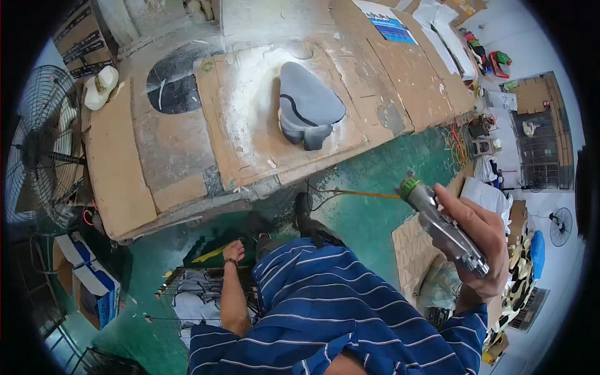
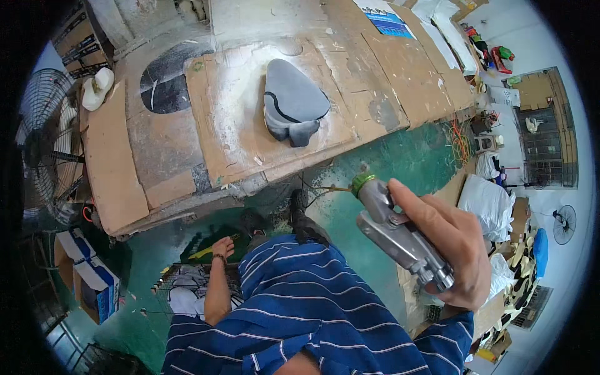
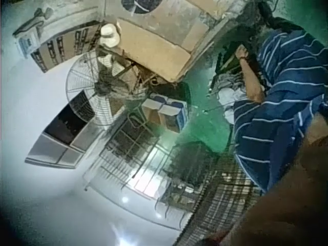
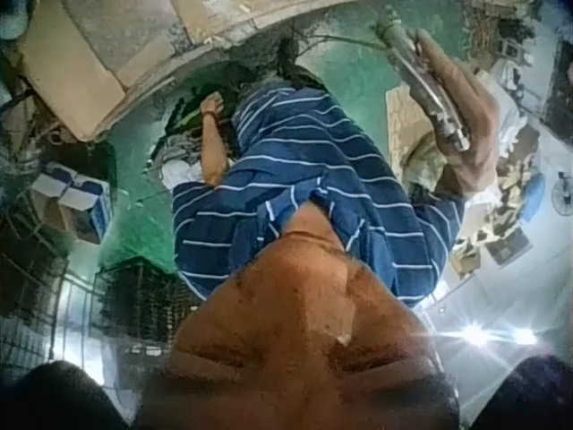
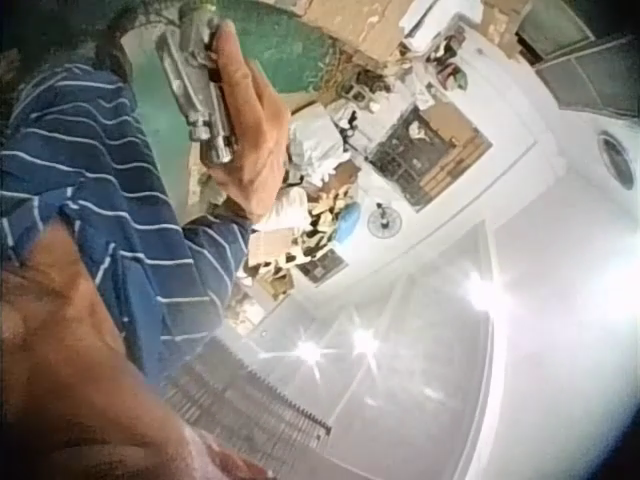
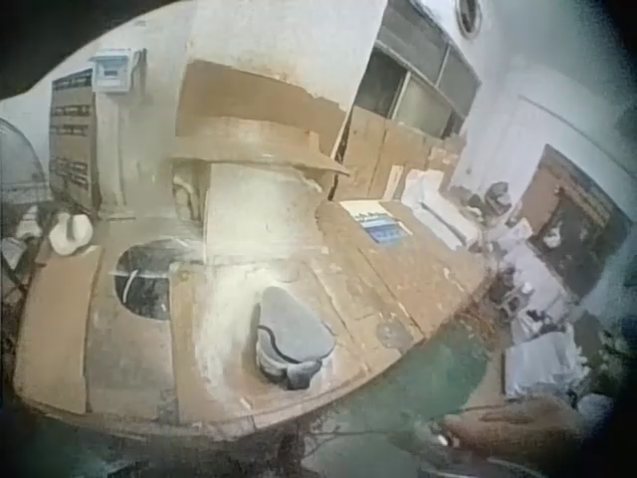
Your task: Applying adhesive and assembling shoe padding components in a manufacturing workshop.
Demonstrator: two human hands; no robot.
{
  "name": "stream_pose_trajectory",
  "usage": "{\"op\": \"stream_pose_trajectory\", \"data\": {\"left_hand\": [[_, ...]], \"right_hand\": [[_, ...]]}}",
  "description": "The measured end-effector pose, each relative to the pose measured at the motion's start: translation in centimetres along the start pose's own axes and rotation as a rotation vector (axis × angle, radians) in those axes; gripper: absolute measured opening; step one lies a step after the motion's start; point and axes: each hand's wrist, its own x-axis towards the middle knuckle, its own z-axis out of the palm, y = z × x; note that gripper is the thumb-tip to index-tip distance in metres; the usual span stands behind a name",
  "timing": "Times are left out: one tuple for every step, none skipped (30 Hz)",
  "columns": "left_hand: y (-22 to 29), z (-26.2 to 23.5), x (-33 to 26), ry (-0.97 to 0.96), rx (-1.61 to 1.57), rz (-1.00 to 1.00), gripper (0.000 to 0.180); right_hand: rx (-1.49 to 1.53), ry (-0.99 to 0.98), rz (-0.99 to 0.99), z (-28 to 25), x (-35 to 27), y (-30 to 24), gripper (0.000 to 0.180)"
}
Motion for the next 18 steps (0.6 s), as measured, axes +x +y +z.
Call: {"op": "stream_pose_trajectory", "data": {"left_hand": [[0.3,0.0,-0.1,-0.026,-0.019,0.017,0.035],[0.4,-0.1,-0.1,-0.016,-0.004,0.013,0.036],[0.4,-0.1,-0.2,0.012,0.031,-0.006,0.037],[0.2,-0.2,-0.2,0.003,0.035,-0.013,0.035],[-0.1,-0.2,-0.2,-0.015,0.013,0.007,0.035],[-0.6,-0.3,-0.2,-0.039,-0.065,0.002,0.03],[-1.1,-0.3,-0.2,-0.062,-0.14,-0.004,0.025],[-1.7,-0.2,-0.2,-0.055,-0.138,0.0,0.025],[-2.3,0.1,-0.1,-0.027,-0.129,-0.019,0.024],[-3.0,0.4,-0.1,0.021,-0.099,-0.067,0.023],[-3.7,0.7,-0.2,0.011,-0.117,-0.035,0.023],[-4.3,1.1,-0.3,0.006,-0.098,-0.045,0.022],[-4.9,1.5,-0.5,0.039,-0.048,-0.088,0.021],[-5.5,2.1,-0.7,0.075,-0.016,-0.084,0.023],[-5.9,2.8,-1.1,0.052,-0.038,-0.046,0.023],[-6.1,3.7,-1.5,0.015,-0.044,-0.075,0.026],[-6.0,4.1,-2.0,0.034,-0.011,-0.148,0.029],[-6.2,5.3,-2.8,0.077,0.004,-0.121,0.032]], "right_hand": [[-0.001,-0.002,0.003,0.1,-0.5,-0.2,0.065],[0.015,-0.008,-0.002,0.2,-1.1,-0.3,0.063],[0.015,-0.014,-0.001,0.3,-1.6,-0.3,0.061],[-0.087,-0.008,0.026,0.7,-2.4,-0.4,0.059],[-0.072,-0.005,0.03,0.7,-2.9,-0.3,0.059],[-0.07,0.009,0.037,0.6,-3.5,0.0,0.059],[-0.084,0.011,0.072,0.4,-4.1,0.4,0.059],[-0.07,0.03,0.049,0.5,-4.5,1.2,0.06],[-0.054,0.036,0.042,0.3,-5.0,2.0,0.06],[-0.049,0.033,0.031,0.1,-5.4,2.9,0.061],[-0.044,0.03,0.019,0.0,-5.8,4.0,0.062],[0.03,0.068,0.008,-0.1,-6.1,5.3,0.064],[0.042,0.07,0.009,-0.3,-6.6,6.7,0.064],[0.005,0.055,-0.001,-0.6,-7.1,8.0,0.064],[-0.031,0.04,-0.011,-1.0,-7.5,9.5,0.065],[0.045,-0.008,0.014,-1.8,-7.9,11.2,0.065],[0.07,0.002,0.002,-2.2,-8.2,13.1,0.065],[0.149,0.013,0.012,-2.5,-8.4,15.0,0.065]]}}
